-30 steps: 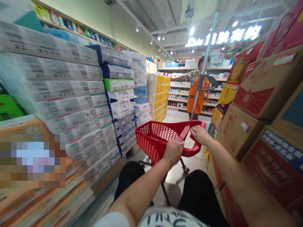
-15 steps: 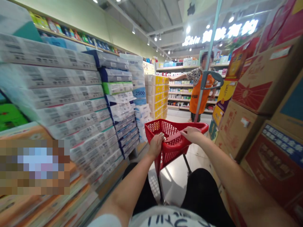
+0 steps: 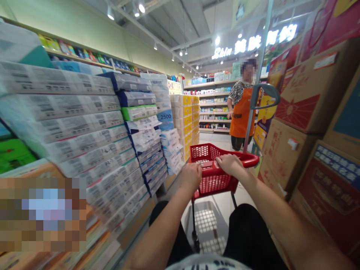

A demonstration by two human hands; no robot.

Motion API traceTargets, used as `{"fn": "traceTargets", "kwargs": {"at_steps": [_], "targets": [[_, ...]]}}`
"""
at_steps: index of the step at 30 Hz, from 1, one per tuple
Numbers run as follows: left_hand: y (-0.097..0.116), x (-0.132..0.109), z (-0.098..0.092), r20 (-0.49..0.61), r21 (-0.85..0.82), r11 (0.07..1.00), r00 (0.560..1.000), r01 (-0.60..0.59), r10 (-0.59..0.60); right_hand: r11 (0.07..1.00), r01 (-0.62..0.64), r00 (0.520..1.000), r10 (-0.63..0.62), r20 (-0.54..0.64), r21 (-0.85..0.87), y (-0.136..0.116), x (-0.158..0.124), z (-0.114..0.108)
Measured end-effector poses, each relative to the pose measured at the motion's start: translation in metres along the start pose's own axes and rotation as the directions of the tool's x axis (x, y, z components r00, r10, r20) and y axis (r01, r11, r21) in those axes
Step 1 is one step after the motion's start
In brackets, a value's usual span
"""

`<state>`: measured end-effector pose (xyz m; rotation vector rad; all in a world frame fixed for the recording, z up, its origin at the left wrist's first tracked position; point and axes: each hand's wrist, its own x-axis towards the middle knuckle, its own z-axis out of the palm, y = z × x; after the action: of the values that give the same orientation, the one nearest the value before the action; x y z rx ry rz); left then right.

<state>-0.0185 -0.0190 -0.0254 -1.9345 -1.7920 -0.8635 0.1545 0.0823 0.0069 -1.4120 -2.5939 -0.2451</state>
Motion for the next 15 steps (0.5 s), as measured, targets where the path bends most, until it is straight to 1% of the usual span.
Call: {"fn": "traceTargets", "kwargs": {"at_steps": [3, 5, 7, 9, 11, 12, 13, 14, 15], "targets": [[0.009, 0.004, 0.003, 0.024, 0.094, 0.995, 0.999, -0.029, 0.026, 0.998, -0.056, 0.998, 0.056, 0.02, 0.008, -0.003, -0.001, -0.002], [0.014, 0.007, 0.004, 0.023, 0.131, 0.989, 0.998, -0.067, 0.065, 0.998, -0.056, 0.998, 0.056, 0.038, -0.003, -0.003, -0.004, -0.003], [0.015, 0.015, 0.005, 0.049, 0.138, 0.987, 0.996, -0.079, 0.073, 0.998, -0.051, 0.997, 0.052, 0.051, -0.02, -0.002, -0.008, -0.005], [0.012, 0.027, 0.007, 0.132, 0.135, 0.988, 0.99, -0.073, 0.055, 0.998, -0.05, 0.997, 0.053, 0.06, -0.042, -0.002, -0.012, -0.007], [0.009, 0.036, 0.009, 0.236, 0.148, 0.986, 0.971, -0.076, 0.04, 0.996, -0.061, 0.996, 0.065, 0.058, -0.061, -0.002, -0.015, -0.009], [0.009, 0.037, 0.01, 0.258, 0.156, 0.984, 0.965, -0.091, 0.048, 0.996, -0.062, 0.996, 0.066, 0.052, -0.069, -0.002, -0.016, -0.01], [0.01, 0.035, 0.012, 0.252, 0.161, 0.98, 0.965, -0.113, 0.07, 0.995, -0.062, 0.997, 0.065, 0.047, -0.075, -0.002, -0.017, -0.01], [0.012, 0.031, 0.013, 0.217, 0.16, 0.977, 0.971, -0.138, 0.101, 0.995, -0.059, 0.997, 0.062, 0.04, -0.08, -0.002, -0.016, -0.01], [0.014, 0.025, 0.015, 0.16, 0.156, 0.974, 0.977, -0.162, 0.137, 0.995, -0.06, 0.998, 0.062, 0.029, -0.082, -0.002, -0.016, -0.009]]}}
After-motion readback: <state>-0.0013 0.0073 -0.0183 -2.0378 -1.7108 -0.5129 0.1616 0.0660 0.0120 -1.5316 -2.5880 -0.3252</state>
